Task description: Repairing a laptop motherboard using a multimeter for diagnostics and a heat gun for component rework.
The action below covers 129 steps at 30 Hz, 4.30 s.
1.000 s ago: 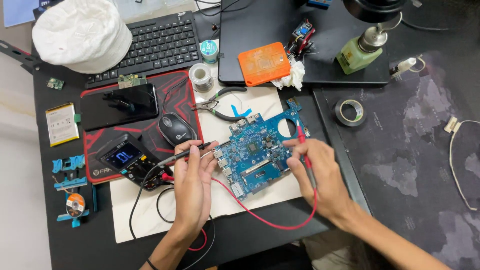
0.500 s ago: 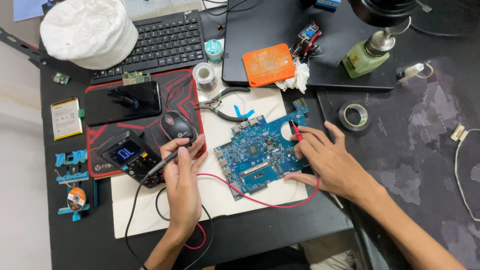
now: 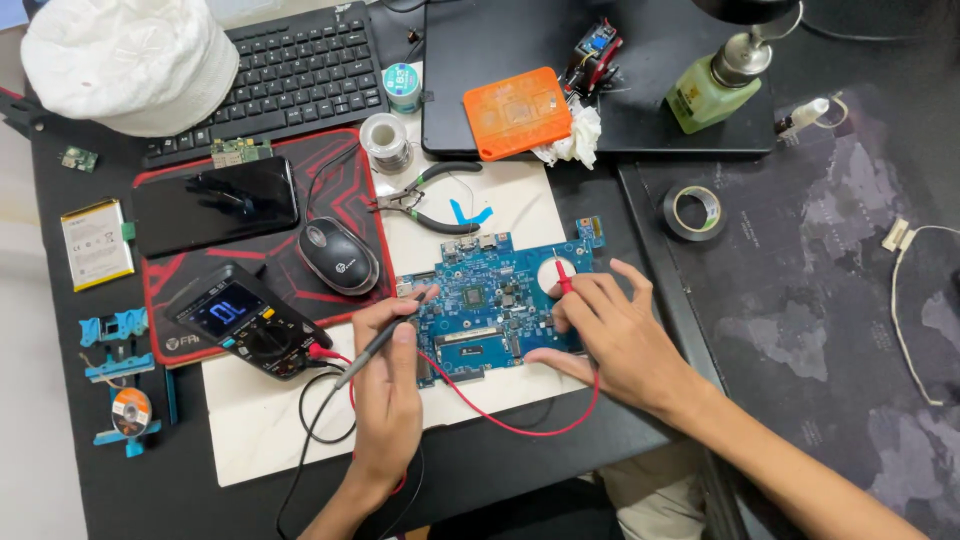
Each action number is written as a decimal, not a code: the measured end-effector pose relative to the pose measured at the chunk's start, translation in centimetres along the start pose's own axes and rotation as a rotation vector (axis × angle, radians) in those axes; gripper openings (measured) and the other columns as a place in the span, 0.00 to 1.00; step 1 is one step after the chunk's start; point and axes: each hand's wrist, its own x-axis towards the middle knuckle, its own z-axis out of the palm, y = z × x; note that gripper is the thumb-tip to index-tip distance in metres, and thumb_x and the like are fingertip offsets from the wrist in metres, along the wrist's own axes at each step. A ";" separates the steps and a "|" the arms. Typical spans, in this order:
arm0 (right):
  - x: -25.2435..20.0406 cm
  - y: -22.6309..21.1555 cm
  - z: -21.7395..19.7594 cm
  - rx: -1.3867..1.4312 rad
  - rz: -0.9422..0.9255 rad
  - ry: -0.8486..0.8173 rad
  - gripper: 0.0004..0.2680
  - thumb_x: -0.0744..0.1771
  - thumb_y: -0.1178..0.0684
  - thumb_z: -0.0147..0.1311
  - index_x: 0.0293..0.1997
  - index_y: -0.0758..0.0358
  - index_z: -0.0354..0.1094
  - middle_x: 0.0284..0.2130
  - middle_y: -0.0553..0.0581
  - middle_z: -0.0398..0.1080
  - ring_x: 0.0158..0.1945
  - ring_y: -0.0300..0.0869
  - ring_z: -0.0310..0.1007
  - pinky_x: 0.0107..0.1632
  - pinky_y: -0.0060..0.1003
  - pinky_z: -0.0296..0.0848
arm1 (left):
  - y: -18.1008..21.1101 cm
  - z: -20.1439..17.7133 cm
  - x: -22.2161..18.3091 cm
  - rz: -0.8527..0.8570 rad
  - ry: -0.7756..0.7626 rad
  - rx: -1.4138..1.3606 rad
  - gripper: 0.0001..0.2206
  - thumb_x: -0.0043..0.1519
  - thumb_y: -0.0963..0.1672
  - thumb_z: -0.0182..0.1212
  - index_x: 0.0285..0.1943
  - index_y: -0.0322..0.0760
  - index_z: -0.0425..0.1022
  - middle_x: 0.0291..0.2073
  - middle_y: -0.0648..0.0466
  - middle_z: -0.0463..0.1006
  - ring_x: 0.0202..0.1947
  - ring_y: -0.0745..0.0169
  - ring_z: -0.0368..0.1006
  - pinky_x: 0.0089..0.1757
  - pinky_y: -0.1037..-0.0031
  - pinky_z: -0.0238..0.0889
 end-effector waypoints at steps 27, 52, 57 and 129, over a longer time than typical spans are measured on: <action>-5.2 3.7 0.4 0.757 0.462 0.293 0.07 0.69 0.63 0.53 0.51 0.70 0.66 0.39 0.61 0.78 0.43 0.39 0.79 0.46 0.33 0.77 | -0.8 7.5 4.6 -0.057 -0.314 0.126 0.08 0.69 0.40 0.55 0.51 0.27 0.75 0.41 0.50 0.84 0.31 0.67 0.73 0.34 0.77 0.63; -6.7 3.0 1.4 0.714 0.529 0.156 0.07 0.67 0.59 0.56 0.48 0.68 0.67 0.40 0.57 0.76 0.43 0.40 0.79 0.46 0.33 0.76 | -1.2 8.2 3.8 0.149 -0.418 0.266 0.04 0.62 0.37 0.65 0.44 0.30 0.79 0.42 0.49 0.82 0.48 0.55 0.79 0.52 0.67 0.68; -6.6 3.0 1.3 0.712 0.532 0.152 0.07 0.67 0.59 0.56 0.48 0.68 0.67 0.41 0.57 0.76 0.44 0.40 0.79 0.47 0.33 0.76 | -1.0 8.3 3.9 0.142 -0.412 0.276 0.05 0.61 0.37 0.65 0.44 0.30 0.79 0.42 0.50 0.83 0.48 0.55 0.79 0.52 0.67 0.69; -6.8 3.0 1.3 0.698 0.475 0.165 0.06 0.67 0.59 0.56 0.45 0.68 0.68 0.37 0.58 0.76 0.40 0.41 0.79 0.43 0.33 0.76 | -1.5 8.1 3.7 0.107 -0.424 0.212 0.06 0.58 0.37 0.67 0.43 0.32 0.82 0.41 0.52 0.83 0.48 0.56 0.75 0.50 0.69 0.69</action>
